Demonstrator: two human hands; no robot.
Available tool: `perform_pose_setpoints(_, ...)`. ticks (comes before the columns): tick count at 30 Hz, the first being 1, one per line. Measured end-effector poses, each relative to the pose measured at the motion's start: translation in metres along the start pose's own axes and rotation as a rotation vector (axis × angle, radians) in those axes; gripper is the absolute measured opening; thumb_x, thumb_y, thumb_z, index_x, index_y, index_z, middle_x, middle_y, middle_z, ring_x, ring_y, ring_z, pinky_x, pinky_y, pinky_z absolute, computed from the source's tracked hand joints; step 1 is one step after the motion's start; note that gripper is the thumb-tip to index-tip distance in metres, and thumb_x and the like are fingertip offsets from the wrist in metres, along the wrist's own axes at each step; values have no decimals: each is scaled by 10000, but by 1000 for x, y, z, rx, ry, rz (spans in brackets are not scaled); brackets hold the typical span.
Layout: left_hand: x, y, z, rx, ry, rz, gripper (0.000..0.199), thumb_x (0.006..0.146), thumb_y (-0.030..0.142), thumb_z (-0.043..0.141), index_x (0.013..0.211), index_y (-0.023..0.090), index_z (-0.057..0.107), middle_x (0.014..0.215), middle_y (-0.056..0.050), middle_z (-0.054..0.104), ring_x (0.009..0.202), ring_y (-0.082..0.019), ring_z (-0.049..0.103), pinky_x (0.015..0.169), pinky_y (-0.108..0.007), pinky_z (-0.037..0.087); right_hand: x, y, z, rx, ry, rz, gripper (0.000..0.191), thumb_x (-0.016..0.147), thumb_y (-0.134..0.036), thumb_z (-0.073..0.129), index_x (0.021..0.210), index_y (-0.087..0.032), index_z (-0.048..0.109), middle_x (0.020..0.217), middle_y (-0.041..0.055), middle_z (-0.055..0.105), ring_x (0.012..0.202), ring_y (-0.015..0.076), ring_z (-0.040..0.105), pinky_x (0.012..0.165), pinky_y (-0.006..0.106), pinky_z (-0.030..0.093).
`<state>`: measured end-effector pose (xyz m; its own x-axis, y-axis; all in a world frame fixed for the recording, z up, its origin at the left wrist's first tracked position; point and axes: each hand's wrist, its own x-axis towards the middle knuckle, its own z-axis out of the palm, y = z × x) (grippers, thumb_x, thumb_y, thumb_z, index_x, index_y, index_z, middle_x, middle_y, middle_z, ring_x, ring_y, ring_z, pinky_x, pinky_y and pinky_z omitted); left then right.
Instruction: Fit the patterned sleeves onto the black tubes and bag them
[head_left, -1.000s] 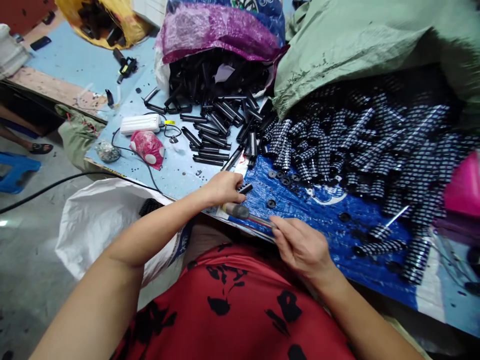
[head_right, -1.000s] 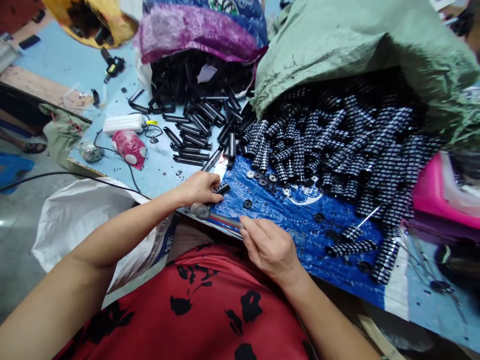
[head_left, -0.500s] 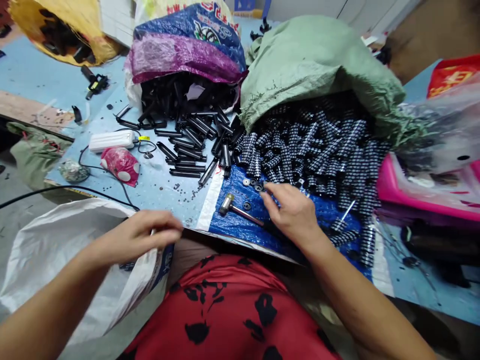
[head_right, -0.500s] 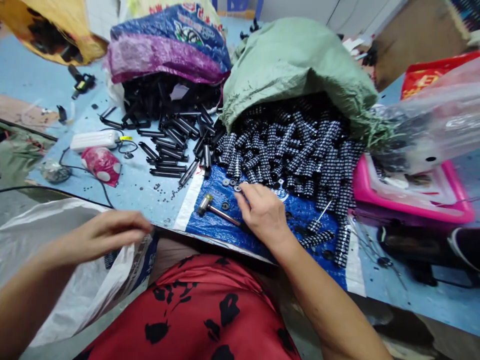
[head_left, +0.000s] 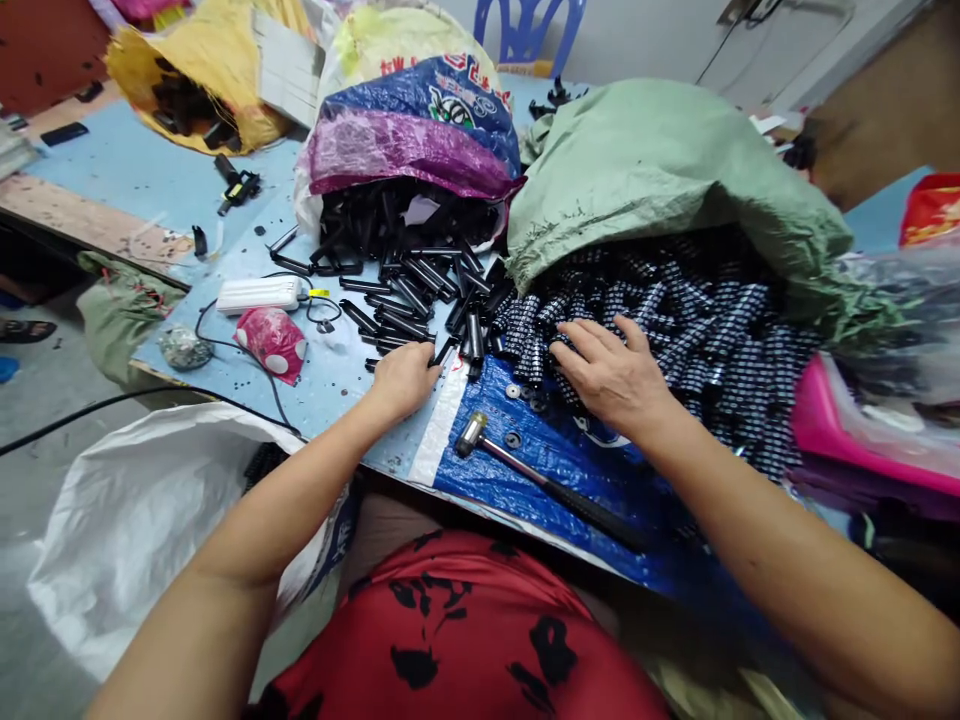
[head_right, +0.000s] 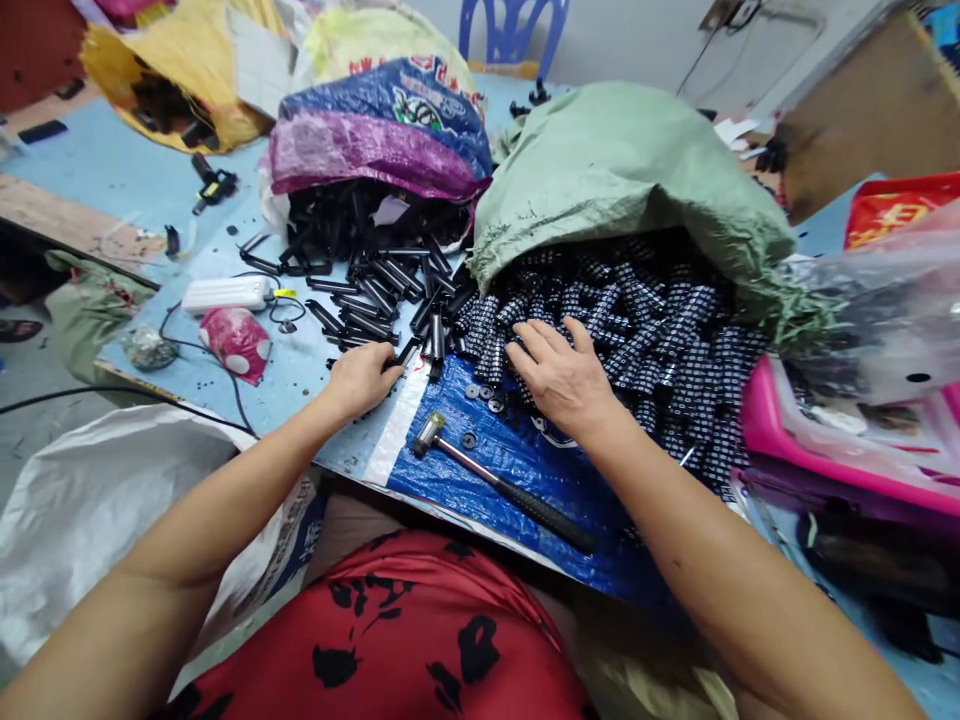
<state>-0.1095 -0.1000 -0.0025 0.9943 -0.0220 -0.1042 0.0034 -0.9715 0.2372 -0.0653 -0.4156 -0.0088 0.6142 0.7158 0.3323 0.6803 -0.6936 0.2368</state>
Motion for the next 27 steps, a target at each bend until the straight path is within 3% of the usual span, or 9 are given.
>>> perform_pose_setpoints(6,-3,-15,0,-115,180,-6,237,961,251,492,1011,202,718,991,-104,737,940,-267,671,818,-364,455,-11,-25,-24,502,170,202,300,1025,-299,499,1265,-156,608,1232,136,719,1131,240,678,1106,470,449)
perform_pose_setpoints(8,-6,-23,-4,-134,252,-26,252,963,247,463,1008,197,706,941,-98,724,882,-253,662,788,-351,444,-21,-48,-36,792,219,446,300,1027,-376,499,1234,-186,603,1126,110,731,1013,221,694,981,417,532)
perform_pose_setpoints(11,-11,-29,-12,-326,371,-108,190,883,249,527,958,180,688,812,-60,671,740,-200,607,706,-307,430,-34,-86,-46,1500,257,948,397,1003,-560,487,1161,-214,601,906,56,707,819,198,679,773,366,569)
perform_pose_setpoints(13,-16,-27,-17,-588,370,-183,187,787,259,594,924,169,685,744,-27,632,642,-156,545,625,-274,409,-37,-107,-48,1904,181,1229,497,935,-670,538,1082,-206,636,843,38,670,693,167,621,629,316,534)
perform_pose_setpoints(15,-24,-19,-19,-812,307,-239,227,701,276,645,891,162,694,691,-4,606,578,-129,490,553,-251,371,-36,-121,-48,2119,120,1382,550,851,-722,630,999,-193,659,799,20,636,614,132,550,539,269,469)
perform_pose_setpoints(17,-36,-8,-18,-900,227,-222,241,640,277,676,850,162,711,681,0,613,587,-126,496,544,-245,367,-33,-130,-48,2180,116,1400,580,780,-736,711,933,-178,664,749,4,604,577,108,508,504,240,423)
perform_pose_setpoints(21,-61,17,-9,-1013,89,-105,172,620,266,694,762,170,708,736,-17,669,679,-152,574,615,-260,430,-26,-139,-49,2150,162,1242,596,783,-736,722,937,-163,668,707,-8,579,544,88,495,482,218,391)
perform_pose_setpoints(24,-73,36,0,-1158,104,-132,188,638,275,747,793,175,713,748,-7,665,648,-129,550,608,-256,429,-22,-145,-48,2131,184,1145,574,827,-731,682,971,-176,645,667,-31,545,499,72,454,442,199,351)
perform_pose_setpoints(27,-77,53,7,-1378,168,-271,241,613,266,803,811,176,702,740,12,641,593,-90,503,588,-242,420,-21,-152,-45,2154,139,1127,575,843,-744,654,1008,-195,611,624,-59,508,442,58,394,397,182,292)
